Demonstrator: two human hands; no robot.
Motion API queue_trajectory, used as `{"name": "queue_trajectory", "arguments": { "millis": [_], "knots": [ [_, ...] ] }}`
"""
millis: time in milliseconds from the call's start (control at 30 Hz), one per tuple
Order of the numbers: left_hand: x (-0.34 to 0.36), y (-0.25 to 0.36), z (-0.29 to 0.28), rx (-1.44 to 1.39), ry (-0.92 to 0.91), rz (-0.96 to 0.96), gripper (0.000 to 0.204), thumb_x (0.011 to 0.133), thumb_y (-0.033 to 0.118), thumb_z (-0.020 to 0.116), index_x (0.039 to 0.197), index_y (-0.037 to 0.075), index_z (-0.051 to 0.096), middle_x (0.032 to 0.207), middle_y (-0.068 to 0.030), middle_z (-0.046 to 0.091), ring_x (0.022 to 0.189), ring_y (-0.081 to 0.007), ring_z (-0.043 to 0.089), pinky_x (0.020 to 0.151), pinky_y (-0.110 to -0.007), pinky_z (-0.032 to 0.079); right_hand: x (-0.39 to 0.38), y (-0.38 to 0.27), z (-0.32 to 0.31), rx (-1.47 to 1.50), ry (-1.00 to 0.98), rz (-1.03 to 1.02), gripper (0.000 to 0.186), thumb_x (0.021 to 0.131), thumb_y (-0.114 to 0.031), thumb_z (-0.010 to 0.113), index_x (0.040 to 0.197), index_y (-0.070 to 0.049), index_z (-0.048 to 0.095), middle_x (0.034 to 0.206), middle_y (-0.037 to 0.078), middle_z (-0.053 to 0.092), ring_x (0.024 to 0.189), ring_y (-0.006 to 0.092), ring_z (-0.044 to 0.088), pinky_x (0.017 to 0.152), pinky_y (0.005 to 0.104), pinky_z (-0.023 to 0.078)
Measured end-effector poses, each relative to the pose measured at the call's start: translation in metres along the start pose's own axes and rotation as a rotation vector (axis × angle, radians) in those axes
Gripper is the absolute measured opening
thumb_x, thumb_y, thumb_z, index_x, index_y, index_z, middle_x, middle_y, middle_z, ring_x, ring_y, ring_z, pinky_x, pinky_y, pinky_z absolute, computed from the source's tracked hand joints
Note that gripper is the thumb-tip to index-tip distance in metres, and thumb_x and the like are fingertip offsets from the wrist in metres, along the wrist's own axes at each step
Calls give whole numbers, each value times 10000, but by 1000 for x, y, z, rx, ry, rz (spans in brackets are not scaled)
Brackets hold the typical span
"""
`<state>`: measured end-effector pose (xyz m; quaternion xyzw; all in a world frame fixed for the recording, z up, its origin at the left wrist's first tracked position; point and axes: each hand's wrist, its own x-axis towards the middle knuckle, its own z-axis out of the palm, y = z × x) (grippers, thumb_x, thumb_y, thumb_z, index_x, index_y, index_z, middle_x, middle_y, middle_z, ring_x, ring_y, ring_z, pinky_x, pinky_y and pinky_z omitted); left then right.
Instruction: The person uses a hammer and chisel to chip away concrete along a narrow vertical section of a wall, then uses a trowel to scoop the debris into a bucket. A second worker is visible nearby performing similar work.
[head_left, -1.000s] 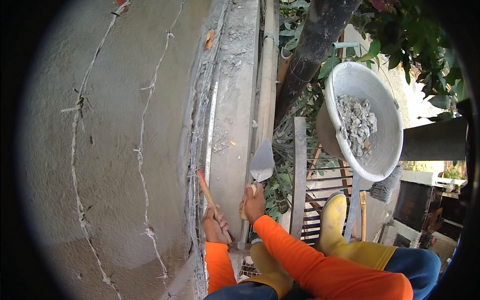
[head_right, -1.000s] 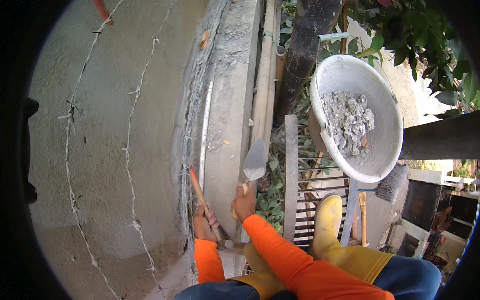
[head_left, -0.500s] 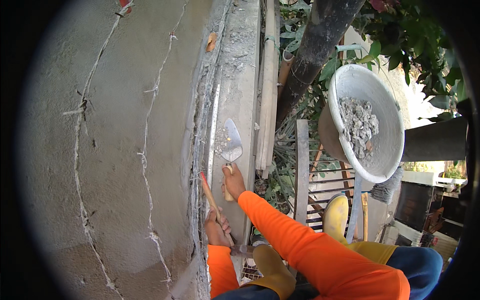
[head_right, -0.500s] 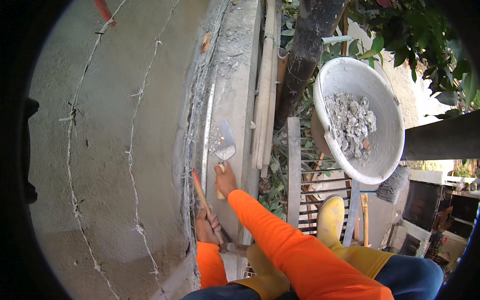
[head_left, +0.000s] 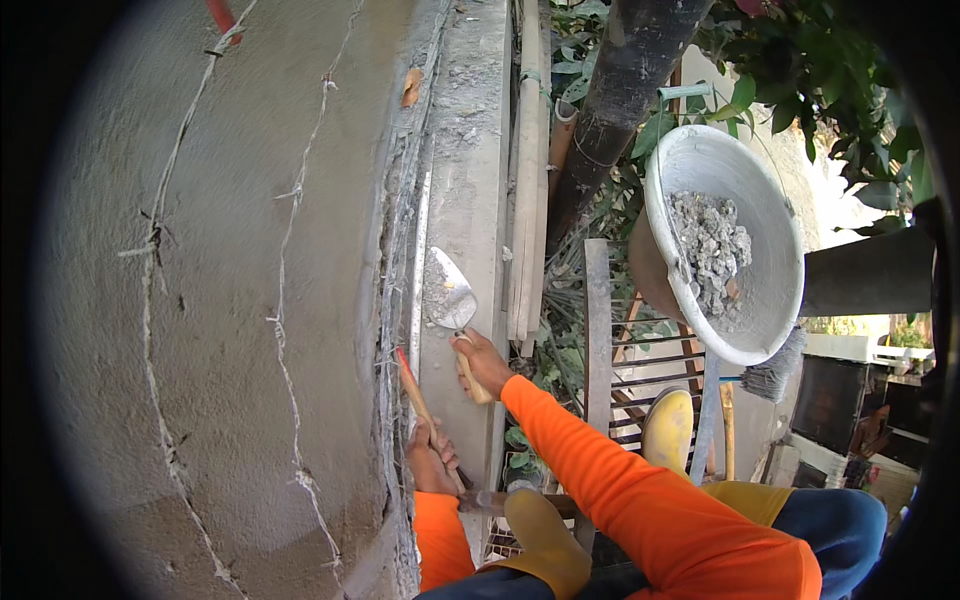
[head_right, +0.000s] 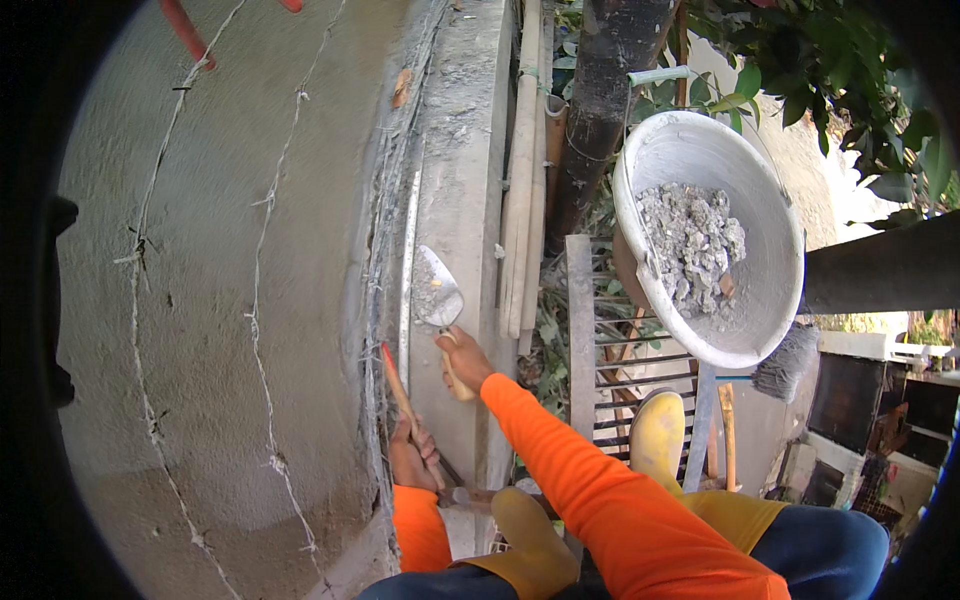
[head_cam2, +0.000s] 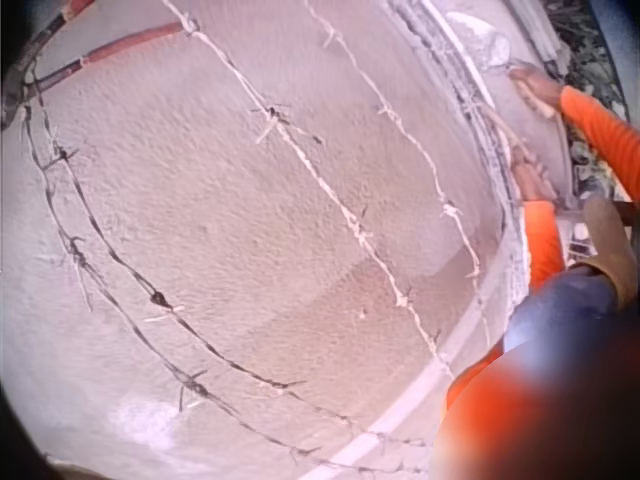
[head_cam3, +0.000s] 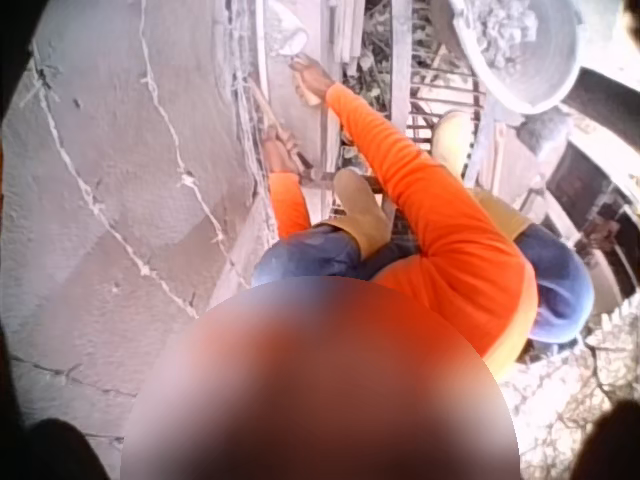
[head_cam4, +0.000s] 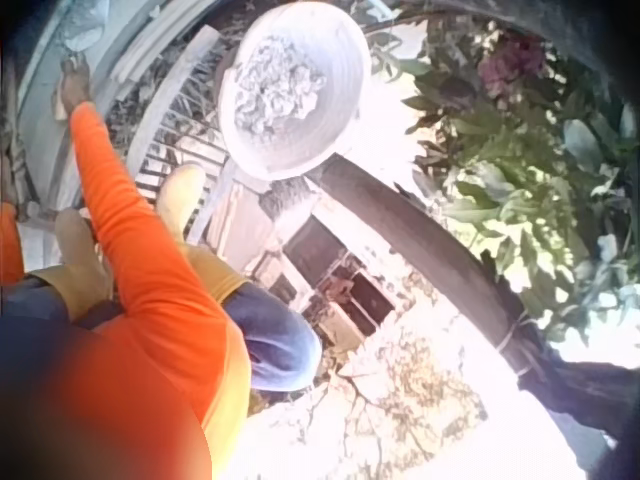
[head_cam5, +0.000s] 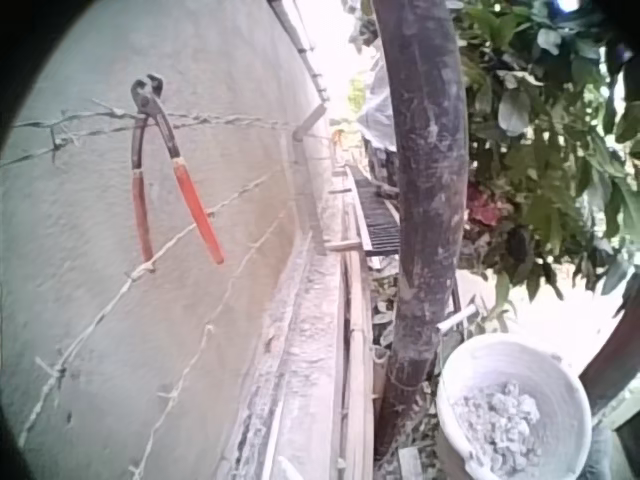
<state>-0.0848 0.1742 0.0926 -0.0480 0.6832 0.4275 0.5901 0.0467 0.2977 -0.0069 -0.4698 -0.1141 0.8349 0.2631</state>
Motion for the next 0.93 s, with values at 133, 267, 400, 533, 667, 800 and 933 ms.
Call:
{"name": "queue_trajectory", "arguments": {
  "millis": [133,267,400,533,667,800,933],
  "knots": [
    [-1,1,3,27,20,0,295,1055,420,490,1026,134,555,648,41,442,476,-66,368,423,-235,272,-48,-20,9,31,-33,-97,289,1006,-378,564,1182,-175,458,708,36,500,490,160,492,436,338,413],
    [3,-5,3,41,8,44,300,1057,421,490,1033,128,550,650,43,437,478,-70,369,429,-233,272,-117,-53,28,129,-65,-133,265,1008,-384,564,1142,-182,456,710,26,503,492,154,494,434,337,411],
    [8,-16,-2,26,4,40,303,1062,423,481,1044,127,548,663,39,432,487,-76,373,438,-238,278,-208,-96,40,307,-139,-227,240,1030,-384,521,1089,-160,458,722,30,505,488,158,490,420,337,411],
    [20,-20,3,47,-19,59,299,1061,419,479,1069,129,551,680,32,439,497,-85,383,440,-248,288,-289,-130,19,511,-281,-483,278,1063,-405,444,1099,-131,480,731,43,500,475,151,472,403,324,431],
    [30,-26,-5,25,-48,49,290,1057,410,480,1085,131,552,688,26,444,503,-98,393,438,-262,306,-326,-156,-19,864,-516,-637,388,1093,-382,360,1192,-22,465,813,87,485,490,145,485,379,292,453],
    [44,-34,-1,-6,-34,-4,287,1055,398,474,1093,125,556,687,10,451,486,-111,395,430,-277,322,-332,-162,-33,936,-793,-666,454,1099,-352,327,1241,69,424,848,111,474,528,160,542,386,294,509],
    [46,-35,-2,-4,-48,4,288,1054,396,479,1106,124,559,689,4,464,478,-116,398,426,-281,328,-348,-179,-15,755,-718,-692,473,1096,-351,338,1281,82,387,824,139,467,511,219,553,346,305,502]
  ]
}}
